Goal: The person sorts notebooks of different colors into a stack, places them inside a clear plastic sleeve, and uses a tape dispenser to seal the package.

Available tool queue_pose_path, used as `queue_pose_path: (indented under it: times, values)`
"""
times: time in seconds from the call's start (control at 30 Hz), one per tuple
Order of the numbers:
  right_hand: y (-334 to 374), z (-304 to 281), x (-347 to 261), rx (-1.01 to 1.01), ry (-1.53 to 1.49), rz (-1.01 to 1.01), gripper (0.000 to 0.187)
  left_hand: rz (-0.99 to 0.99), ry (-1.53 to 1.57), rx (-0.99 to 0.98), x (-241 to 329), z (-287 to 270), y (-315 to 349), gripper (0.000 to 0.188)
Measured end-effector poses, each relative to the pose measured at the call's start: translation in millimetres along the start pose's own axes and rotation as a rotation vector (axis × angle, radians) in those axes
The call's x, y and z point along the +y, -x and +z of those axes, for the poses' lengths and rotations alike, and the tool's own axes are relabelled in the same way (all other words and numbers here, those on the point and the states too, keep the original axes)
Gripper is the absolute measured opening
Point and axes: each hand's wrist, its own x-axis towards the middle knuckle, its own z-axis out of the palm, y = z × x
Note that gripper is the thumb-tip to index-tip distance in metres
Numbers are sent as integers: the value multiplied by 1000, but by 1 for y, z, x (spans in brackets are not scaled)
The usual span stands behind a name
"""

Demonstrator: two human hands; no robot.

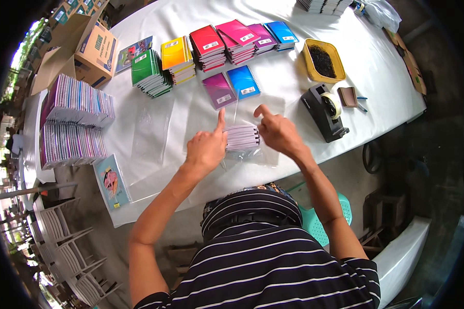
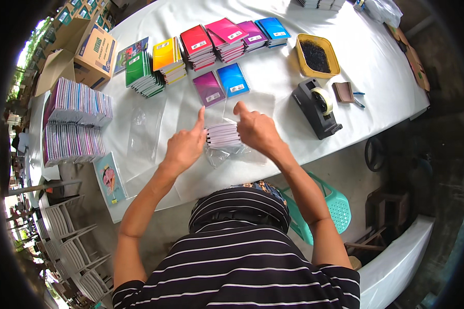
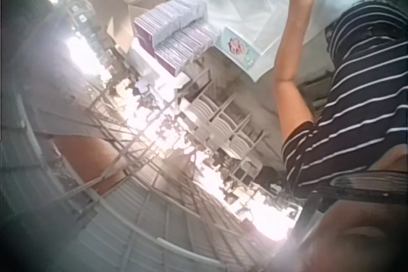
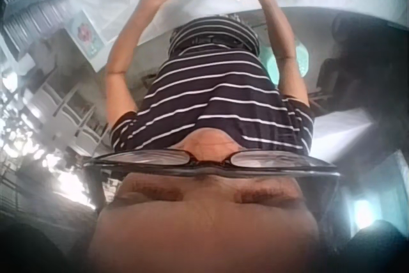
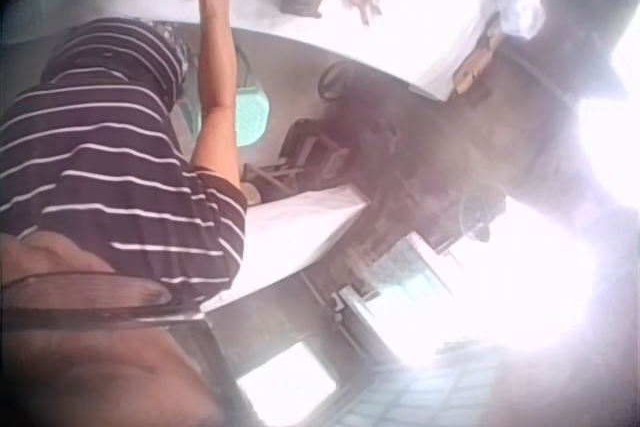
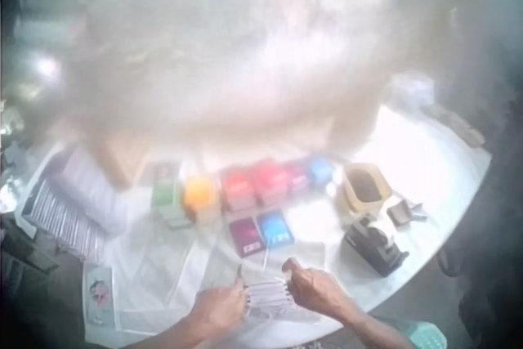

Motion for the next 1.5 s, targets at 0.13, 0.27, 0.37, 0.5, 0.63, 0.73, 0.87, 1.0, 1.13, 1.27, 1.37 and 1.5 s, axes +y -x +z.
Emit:
queue_pose_path:
  times: [0.13,0.27,0.37,0.5,0.63,0.73,0.87,1.0,1.13,1.27,1.37,1.5]
  values:
    - [20,-27,21,92,-326,-34,51,230,671,272,-72,21,-1,101]
    - [30,15,72,-48,-505,-200,91,444,565,304,-108,89,-23,112]
    - [11,83,80,-119,-542,-114,107,289,638,193,-88,139,-61,96]
    - [-5,95,68,-97,-905,80,86,279,934,105,-81,126,-65,69]
    - [-16,94,64,-155,-849,418,78,178,1031,-46,-103,141,-78,73]
    - [-17,123,94,-20,-623,434,67,310,1107,41,-94,159,-62,88]
    - [16,86,58,493,63,22,28,395,704,256,-101,201,-17,104]
    - [75,80,35,-118,-284,-266,21,145,166,395,-64,218,-15,72]
    - [89,129,30,-166,16,-305,38,169,-258,587,-61,230,-8,46]
    - [81,157,42,-96,277,-382,37,149,-115,624,-54,222,2,46]
    - [81,162,38,-164,347,-322,36,157,-142,552,-56,231,0,46]
    - [80,158,30,-181,384,-258,37,151,-155,606,-58,236,-1,45]
